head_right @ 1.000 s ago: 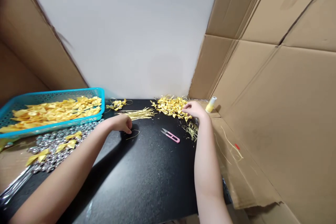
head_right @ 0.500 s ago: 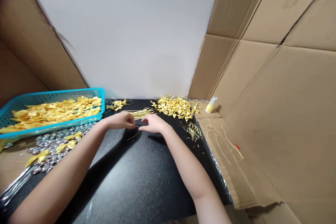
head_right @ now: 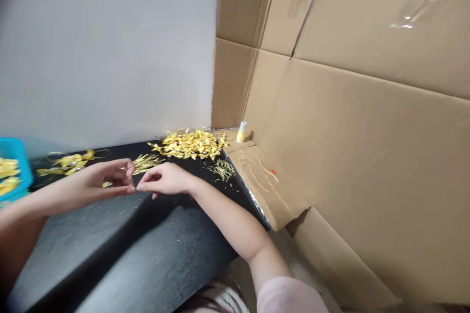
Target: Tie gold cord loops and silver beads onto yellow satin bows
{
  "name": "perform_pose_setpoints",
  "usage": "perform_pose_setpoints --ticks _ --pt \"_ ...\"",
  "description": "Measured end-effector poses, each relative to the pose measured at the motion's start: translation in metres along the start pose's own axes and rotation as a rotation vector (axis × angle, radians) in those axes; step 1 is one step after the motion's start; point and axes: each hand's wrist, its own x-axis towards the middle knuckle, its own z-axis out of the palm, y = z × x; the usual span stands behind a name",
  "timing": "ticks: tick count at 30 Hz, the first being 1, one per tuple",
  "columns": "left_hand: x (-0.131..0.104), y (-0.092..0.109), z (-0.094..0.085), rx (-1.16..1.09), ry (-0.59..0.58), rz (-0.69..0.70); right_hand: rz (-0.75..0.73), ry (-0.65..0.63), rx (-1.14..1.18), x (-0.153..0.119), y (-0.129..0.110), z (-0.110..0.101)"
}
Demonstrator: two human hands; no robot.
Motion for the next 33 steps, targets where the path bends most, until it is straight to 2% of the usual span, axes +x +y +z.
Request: perform_pose_setpoints --ticks 2,4,7,10,12,13,15,17,20,23,25,27,30,31,33 --pt "0.006 0.007 0.016 0.020 -0.078 0.047 0.073 0.124 0.083 -0.024 0.014 0.009" --pt "0.012 0.017 0.035 0.036 -0.114 0.091 0.068 0.292 0.061 -0.051 0.032 0.015" --pt "0.015 0.032 0.058 0.122 -0.106 0.116 0.042 0.505 -0.074 -0.095 0.055 0.003" --pt "0.012 0.043 0.062 0.209 -0.106 0.112 0.113 0.685 -0.297 -0.140 0.062 -0.045" --pt "0.009 0.046 0.058 0.224 -0.105 0.097 0.204 0.816 -0.606 -0.165 0.056 -0.090" --pt "0.008 0.047 0.056 0.225 -0.101 0.087 0.256 0.841 -0.788 -0.174 0.051 -0.114" --pt "0.009 0.045 0.053 0.224 -0.090 0.073 0.366 0.750 -1.134 -0.185 0.040 -0.155" --pt "0.011 0.040 0.054 0.216 -0.086 0.067 0.399 0.698 -1.220 -0.184 0.033 -0.185" --pt "0.015 0.028 0.056 0.202 -0.081 0.074 0.406 0.613 -1.260 -0.169 0.029 -0.205" --pt "0.018 0.019 0.057 0.224 -0.053 0.082 0.380 0.583 -1.281 -0.152 0.024 -0.201" --pt "0.019 0.019 0.058 0.239 0.025 0.100 0.312 0.597 -1.244 -0.143 0.018 -0.186" --pt "0.020 0.025 0.064 0.221 0.151 0.146 0.159 0.605 -1.097 -0.135 0.011 -0.159" --pt "0.022 0.040 0.080 0.172 0.298 0.249 -0.101 0.491 -0.808 -0.123 0.005 -0.107" --pt "0.022 0.044 0.086 0.159 0.310 0.275 -0.153 0.431 -0.750 -0.119 0.004 -0.090" --pt "0.022 0.050 0.094 0.123 0.265 0.297 -0.211 0.331 -0.658 -0.111 0.002 -0.063"
